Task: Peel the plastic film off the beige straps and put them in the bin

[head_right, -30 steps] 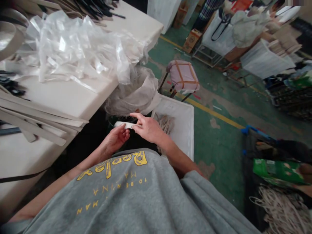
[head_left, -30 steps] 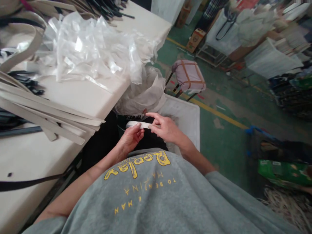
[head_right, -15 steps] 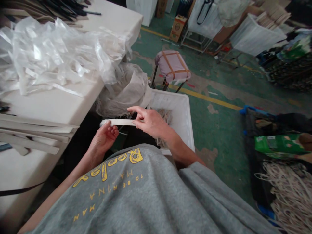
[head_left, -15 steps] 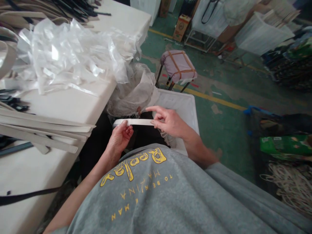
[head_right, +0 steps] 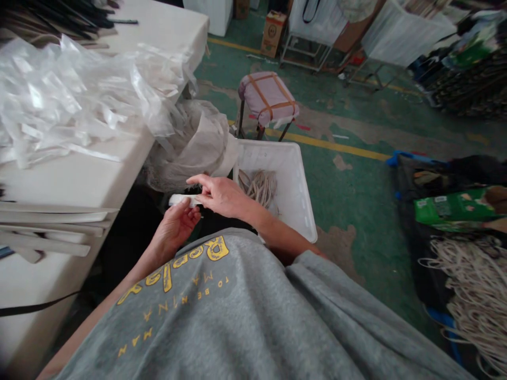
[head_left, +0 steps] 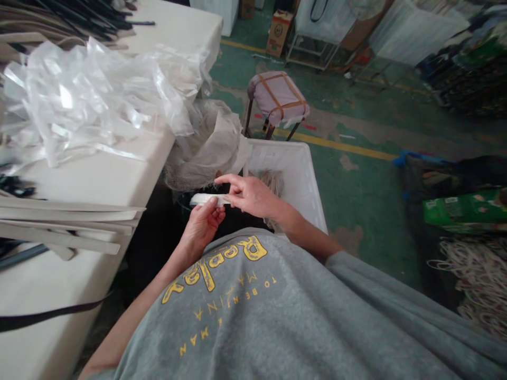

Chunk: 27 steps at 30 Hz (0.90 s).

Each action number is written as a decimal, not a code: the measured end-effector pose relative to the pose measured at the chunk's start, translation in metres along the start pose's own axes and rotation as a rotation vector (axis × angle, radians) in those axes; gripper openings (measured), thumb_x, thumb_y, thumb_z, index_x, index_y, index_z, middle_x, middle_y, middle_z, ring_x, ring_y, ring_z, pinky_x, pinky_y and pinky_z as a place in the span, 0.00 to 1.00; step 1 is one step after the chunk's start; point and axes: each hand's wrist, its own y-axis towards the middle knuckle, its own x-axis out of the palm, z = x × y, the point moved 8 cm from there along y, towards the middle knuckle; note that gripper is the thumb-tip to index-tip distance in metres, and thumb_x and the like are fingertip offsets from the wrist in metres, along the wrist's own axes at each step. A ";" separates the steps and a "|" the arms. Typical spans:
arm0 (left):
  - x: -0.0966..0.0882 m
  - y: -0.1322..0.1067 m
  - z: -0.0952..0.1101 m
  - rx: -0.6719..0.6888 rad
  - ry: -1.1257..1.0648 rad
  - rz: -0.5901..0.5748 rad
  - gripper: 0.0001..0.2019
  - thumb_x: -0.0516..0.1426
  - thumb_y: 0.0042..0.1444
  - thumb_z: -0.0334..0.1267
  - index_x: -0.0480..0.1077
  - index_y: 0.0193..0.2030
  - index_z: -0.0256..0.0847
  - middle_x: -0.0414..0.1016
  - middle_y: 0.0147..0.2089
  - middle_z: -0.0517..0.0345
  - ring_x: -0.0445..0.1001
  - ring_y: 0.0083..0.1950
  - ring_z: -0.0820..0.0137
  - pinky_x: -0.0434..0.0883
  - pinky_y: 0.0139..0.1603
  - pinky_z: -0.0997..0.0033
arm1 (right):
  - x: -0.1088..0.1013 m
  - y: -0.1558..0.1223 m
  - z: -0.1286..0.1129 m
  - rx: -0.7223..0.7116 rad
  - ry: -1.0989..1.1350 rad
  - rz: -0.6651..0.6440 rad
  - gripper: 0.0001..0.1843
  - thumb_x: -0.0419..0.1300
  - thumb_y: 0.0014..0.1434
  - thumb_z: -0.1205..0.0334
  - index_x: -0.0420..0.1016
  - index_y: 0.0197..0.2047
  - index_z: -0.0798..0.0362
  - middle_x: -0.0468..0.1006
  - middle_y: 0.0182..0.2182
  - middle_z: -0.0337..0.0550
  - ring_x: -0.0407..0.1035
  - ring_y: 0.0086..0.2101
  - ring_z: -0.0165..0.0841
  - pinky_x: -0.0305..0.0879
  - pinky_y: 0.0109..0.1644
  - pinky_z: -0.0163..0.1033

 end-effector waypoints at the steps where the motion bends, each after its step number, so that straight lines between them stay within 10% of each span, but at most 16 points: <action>1: 0.001 0.000 -0.001 -0.008 0.004 0.001 0.06 0.67 0.54 0.32 0.73 0.34 0.35 0.77 0.26 0.60 0.75 0.24 0.77 0.74 0.27 0.81 | 0.001 0.000 0.000 -0.003 -0.003 -0.005 0.22 0.58 0.62 0.70 0.71 0.60 0.55 0.77 0.27 0.34 0.66 0.26 0.25 0.57 0.35 0.32; 12: 0.005 -0.002 -0.002 -0.020 0.038 0.001 0.06 0.65 0.56 0.31 0.72 0.33 0.35 0.77 0.25 0.60 0.75 0.24 0.77 0.74 0.27 0.81 | -0.001 -0.009 0.013 -0.011 0.080 0.008 0.20 0.57 0.63 0.69 0.71 0.58 0.54 0.76 0.26 0.32 0.66 0.23 0.23 0.59 0.33 0.31; 27: 0.014 -0.007 -0.005 -0.117 0.015 -0.043 0.09 0.65 0.56 0.31 0.70 0.28 0.37 0.73 0.22 0.62 0.73 0.22 0.78 0.73 0.25 0.83 | 0.010 -0.014 -0.007 -0.448 0.123 -0.024 0.11 0.63 0.64 0.60 0.77 0.49 0.53 0.81 0.43 0.45 0.74 0.42 0.33 0.67 0.50 0.39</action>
